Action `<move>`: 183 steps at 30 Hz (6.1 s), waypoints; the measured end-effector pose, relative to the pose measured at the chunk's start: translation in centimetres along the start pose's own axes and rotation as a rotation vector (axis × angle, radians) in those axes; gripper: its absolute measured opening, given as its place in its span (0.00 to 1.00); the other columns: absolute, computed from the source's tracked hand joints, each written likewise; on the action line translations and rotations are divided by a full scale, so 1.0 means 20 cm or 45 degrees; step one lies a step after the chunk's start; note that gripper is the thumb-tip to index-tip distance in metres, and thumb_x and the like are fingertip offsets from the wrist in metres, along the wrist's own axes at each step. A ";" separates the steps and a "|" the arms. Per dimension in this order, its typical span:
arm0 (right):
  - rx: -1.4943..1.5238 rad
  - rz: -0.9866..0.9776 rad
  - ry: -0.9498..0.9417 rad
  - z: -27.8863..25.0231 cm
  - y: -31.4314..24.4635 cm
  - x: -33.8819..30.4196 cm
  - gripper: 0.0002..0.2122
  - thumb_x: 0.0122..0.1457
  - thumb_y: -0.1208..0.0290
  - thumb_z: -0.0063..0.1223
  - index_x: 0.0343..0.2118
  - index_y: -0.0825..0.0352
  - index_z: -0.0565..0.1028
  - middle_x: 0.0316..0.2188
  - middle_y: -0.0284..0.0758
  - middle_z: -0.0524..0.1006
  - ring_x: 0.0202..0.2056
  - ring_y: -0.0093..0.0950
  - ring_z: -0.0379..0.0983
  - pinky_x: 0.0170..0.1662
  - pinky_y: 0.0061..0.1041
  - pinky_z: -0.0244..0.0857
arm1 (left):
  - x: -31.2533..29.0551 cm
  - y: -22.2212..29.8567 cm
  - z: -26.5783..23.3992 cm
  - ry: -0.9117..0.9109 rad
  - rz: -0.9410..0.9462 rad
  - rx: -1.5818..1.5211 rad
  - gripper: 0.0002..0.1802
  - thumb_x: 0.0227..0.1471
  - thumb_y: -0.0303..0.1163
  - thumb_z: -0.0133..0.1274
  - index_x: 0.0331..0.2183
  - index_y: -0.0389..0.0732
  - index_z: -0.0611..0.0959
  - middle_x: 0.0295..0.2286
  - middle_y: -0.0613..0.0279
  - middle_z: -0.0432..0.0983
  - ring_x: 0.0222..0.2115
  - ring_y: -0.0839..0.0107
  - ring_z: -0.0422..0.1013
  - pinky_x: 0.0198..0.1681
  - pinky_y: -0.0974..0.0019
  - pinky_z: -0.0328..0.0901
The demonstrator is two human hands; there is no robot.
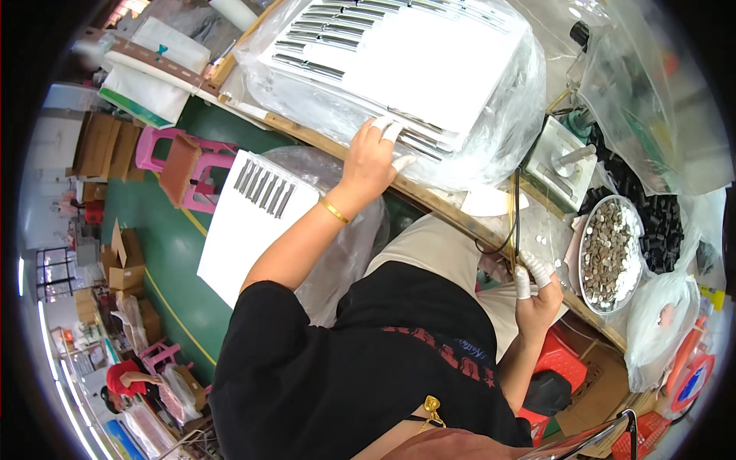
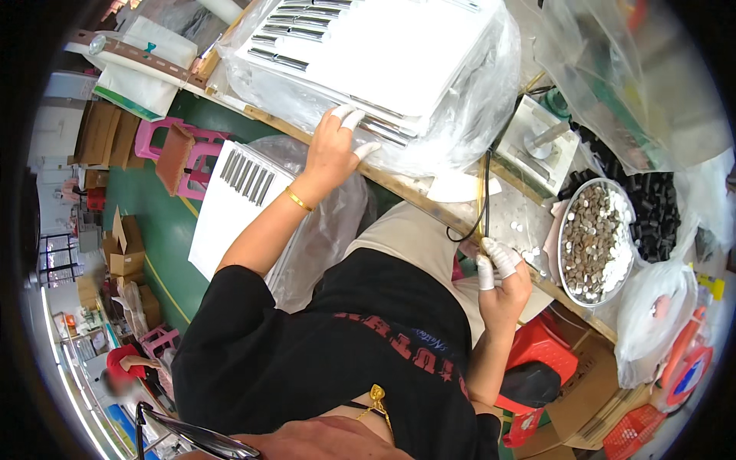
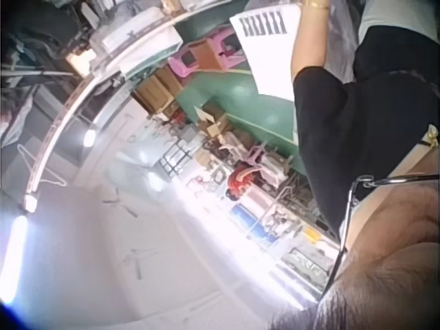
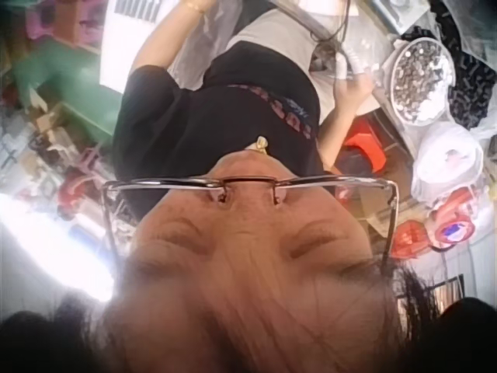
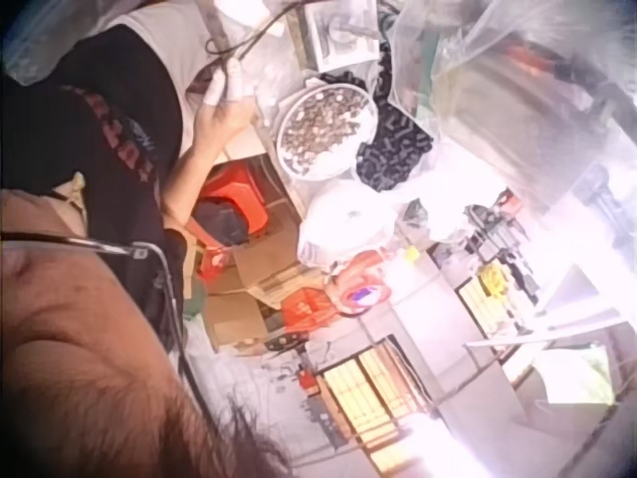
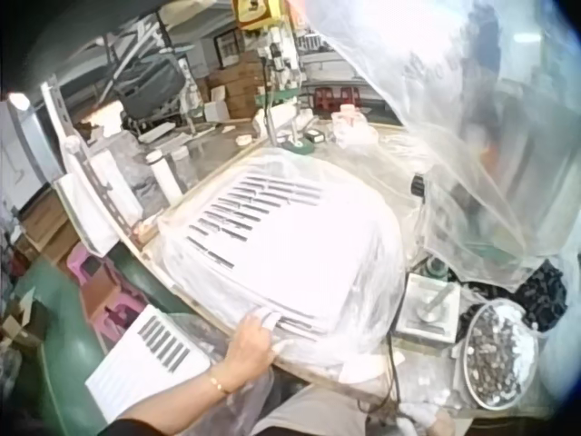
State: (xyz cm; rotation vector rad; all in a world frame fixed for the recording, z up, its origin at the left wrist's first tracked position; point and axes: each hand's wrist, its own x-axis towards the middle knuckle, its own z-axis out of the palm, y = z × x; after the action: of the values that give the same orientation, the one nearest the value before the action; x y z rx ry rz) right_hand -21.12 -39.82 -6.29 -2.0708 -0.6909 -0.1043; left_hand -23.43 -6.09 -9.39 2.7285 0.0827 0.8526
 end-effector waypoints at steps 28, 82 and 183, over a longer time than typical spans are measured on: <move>0.014 0.051 -0.101 0.07 0.03 0.04 0.10 0.53 0.83 0.54 0.39 0.73 0.77 0.35 0.40 0.78 0.37 0.28 0.74 0.44 0.25 0.66 | -0.93 -0.46 -0.41 0.075 -1.006 -0.104 0.12 0.46 0.30 0.58 0.32 0.36 0.75 0.29 0.49 0.72 0.33 0.52 0.67 0.37 0.55 0.63; -0.133 0.229 0.194 -0.18 0.08 -0.02 0.10 0.49 0.78 0.58 0.36 0.67 0.78 0.30 0.40 0.78 0.32 0.35 0.74 0.37 0.27 0.66 | 1.60 -0.30 0.33 -1.101 0.115 0.504 0.29 0.42 0.27 0.53 0.50 0.45 0.73 0.48 0.48 0.68 0.53 0.54 0.60 0.58 0.41 0.50; -0.832 0.693 0.054 -0.69 0.84 0.59 0.10 0.46 0.71 0.57 0.33 0.65 0.80 0.33 0.46 0.78 0.37 0.43 0.75 0.42 0.35 0.68 | 0.25 0.82 0.28 -0.370 -0.912 -1.695 0.07 0.51 0.27 0.58 0.32 0.34 0.82 0.26 0.68 0.77 0.22 0.85 0.65 0.22 0.79 0.59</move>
State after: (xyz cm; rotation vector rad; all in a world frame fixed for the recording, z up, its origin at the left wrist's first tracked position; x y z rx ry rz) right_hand 0.00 -52.73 -7.14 -2.8007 -0.0298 -0.0671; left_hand -16.52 -22.53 -6.41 1.3525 0.2827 0.1297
